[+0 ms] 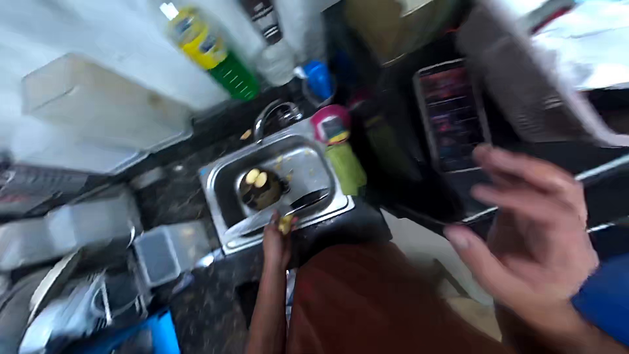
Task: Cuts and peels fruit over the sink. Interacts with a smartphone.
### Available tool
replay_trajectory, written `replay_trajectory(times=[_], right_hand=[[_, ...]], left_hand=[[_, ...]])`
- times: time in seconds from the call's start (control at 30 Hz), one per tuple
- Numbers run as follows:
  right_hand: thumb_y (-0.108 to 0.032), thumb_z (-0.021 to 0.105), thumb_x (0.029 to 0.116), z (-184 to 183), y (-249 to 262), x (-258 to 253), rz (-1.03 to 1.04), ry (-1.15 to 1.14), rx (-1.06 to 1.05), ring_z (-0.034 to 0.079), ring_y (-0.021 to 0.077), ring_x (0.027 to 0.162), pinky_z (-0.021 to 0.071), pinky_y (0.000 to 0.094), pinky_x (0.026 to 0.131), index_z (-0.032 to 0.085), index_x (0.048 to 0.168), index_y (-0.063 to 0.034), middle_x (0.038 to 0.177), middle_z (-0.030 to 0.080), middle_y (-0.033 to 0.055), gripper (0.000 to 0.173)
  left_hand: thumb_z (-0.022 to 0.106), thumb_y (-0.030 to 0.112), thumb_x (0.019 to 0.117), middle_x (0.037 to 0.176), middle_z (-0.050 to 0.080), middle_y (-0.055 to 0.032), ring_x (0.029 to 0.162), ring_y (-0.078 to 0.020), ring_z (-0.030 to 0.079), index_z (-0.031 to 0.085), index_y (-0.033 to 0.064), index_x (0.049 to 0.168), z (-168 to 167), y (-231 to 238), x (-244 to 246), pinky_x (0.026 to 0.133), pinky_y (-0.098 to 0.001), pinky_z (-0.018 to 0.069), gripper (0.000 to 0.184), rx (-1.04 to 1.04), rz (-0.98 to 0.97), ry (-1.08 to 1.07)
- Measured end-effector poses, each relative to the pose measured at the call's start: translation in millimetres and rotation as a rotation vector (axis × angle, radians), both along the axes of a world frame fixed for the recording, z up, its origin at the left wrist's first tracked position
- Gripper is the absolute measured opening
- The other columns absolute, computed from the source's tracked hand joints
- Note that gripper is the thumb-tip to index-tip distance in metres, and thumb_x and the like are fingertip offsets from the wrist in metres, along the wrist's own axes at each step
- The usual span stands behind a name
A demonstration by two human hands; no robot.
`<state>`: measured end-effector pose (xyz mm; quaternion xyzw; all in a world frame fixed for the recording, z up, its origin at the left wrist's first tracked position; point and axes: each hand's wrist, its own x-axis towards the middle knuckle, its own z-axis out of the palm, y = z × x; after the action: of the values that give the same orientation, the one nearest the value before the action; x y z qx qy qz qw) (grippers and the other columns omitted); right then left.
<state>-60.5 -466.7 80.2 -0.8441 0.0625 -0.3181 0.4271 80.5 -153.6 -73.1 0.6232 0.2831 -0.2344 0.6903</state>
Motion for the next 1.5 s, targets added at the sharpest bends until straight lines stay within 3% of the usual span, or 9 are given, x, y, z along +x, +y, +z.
replay_trajectory(times=[0.23,0.37,0.5,0.67,0.93,1.07,1.23,1.43,1.5], right_hand=[[-0.03,0.067,0.0979,-85.7,110.8,84.6,0.531,0.508,-0.281,0.041,0.0288,0.148,0.0276,0.0499,0.126,0.06,0.142,-0.0107,0.151,0.054,0.0122,0.049],[-0.012,0.072,0.0917,-97.3,141.3,108.1,0.712,0.714,-0.244,0.067,0.0333,0.112,0.0535,0.0532,0.098,0.048,0.152,-0.0131,0.12,0.069,0.0145,0.065],[-0.008,0.077,0.0876,-119.1,153.7,119.1,0.819,0.861,0.026,0.069,0.0366,0.1,0.0559,0.0576,0.09,0.026,0.162,-0.0175,0.11,0.069,0.0186,0.091],[-0.004,0.066,0.0945,-145.5,139.5,111.1,0.735,0.943,0.389,0.07,0.0323,0.101,0.0579,0.0559,0.088,0.006,0.165,-0.0258,0.123,0.066,0.0195,0.095],[-0.025,0.063,0.1014,-149.8,138.8,107.5,0.355,1.221,0.211,0.069,0.0419,0.089,0.055,0.0637,0.081,-0.004,0.164,-0.0197,0.105,0.068,0.0243,0.092],[-0.009,0.07,0.0921,-159.7,142.4,103.3,0.27,1.137,0.046,0.069,0.0476,0.099,0.0549,0.0674,0.083,0.009,0.163,-0.017,0.118,0.066,0.027,0.094],[-0.009,0.069,0.0942,-155.7,137.9,108.9,0.295,1.091,0.079,0.068,0.0404,0.092,0.0557,0.0625,0.078,0.046,0.129,-0.0058,0.104,0.065,0.0213,0.042],[-0.039,0.056,0.1057,-141.5,155.9,110.8,0.577,1.102,0.216,0.066,0.0251,0.075,0.0564,0.0503,0.071,0.049,0.127,-0.015,0.084,0.063,0.0092,0.032],[-0.051,0.053,0.1037,-135.5,168.2,109.7,0.595,1.028,0.239,0.067,0.0228,0.078,0.0567,0.0499,0.073,0.055,0.124,-0.0167,0.086,0.066,0.007,0.04]], left_hand=[[0.033,0.033,0.1127,0.086,0.073,-0.0149,0.075,-0.0202,0.072,0.062,-0.005,0.111,43.3,-4.2,-24.9,0.069,-0.0317,0.0608,0.048,-0.054,-0.116,-0.036],[0.043,0.04,0.1095,0.088,0.072,-0.0144,0.076,-0.0206,0.071,0.063,-0.002,0.113,42.3,2.4,-36.5,0.07,-0.033,0.0605,0.047,-0.061,-0.089,-0.048],[0.04,0.038,0.1104,0.101,0.07,-0.0158,0.085,-0.0236,0.071,0.054,0.0032,0.131,30.6,18.8,-42.1,0.075,-0.0363,0.0615,0.043,-0.163,-0.091,-0.021],[0.036,0.029,0.1123,0.122,0.065,-0.0224,0.106,-0.0317,0.07,0.048,0.0007,0.141,22.8,39.4,-40.4,0.094,-0.0449,0.0592,0.043,-0.411,0.082,0.023],[0.04,0.05,0.1079,0.087,0.065,-0.011,0.069,-0.0172,0.062,0.059,0.0063,0.122,3.7,56.4,-18.5,0.065,-0.0303,0.0547,0.05,-0.286,0.169,0.184],[0.036,0.035,0.1119,0.099,0.066,-0.0158,0.076,-0.0242,0.068,0.051,0.0078,0.136,4.5,58.2,-6.6,0.067,-0.0363,0.0601,0.039,-0.262,0.16,0.13],[0.034,0.05,0.1095,0.09,0.063,-0.006,0.065,-0.013,0.059,0.058,0.0123,0.124,-2.9,70.9,7.1,0.06,-0.0264,0.052,0.047,-0.219,0.074,0.095],[0.032,0.051,0.1092,0.077,0.059,-0.0038,0.058,-0.0124,0.054,0.06,0.0124,0.123,0.1,77.1,23.0,0.056,-0.0263,0.049,0.049,-0.317,0.127,0.215],[0.027,0.054,0.109,0.07,0.054,-0.0015,0.055,-0.0121,0.05,0.058,0.0131,0.103,0.1,75.2,30.1,0.054,-0.027,0.0459,0.052,-0.349,0.136,0.24]])
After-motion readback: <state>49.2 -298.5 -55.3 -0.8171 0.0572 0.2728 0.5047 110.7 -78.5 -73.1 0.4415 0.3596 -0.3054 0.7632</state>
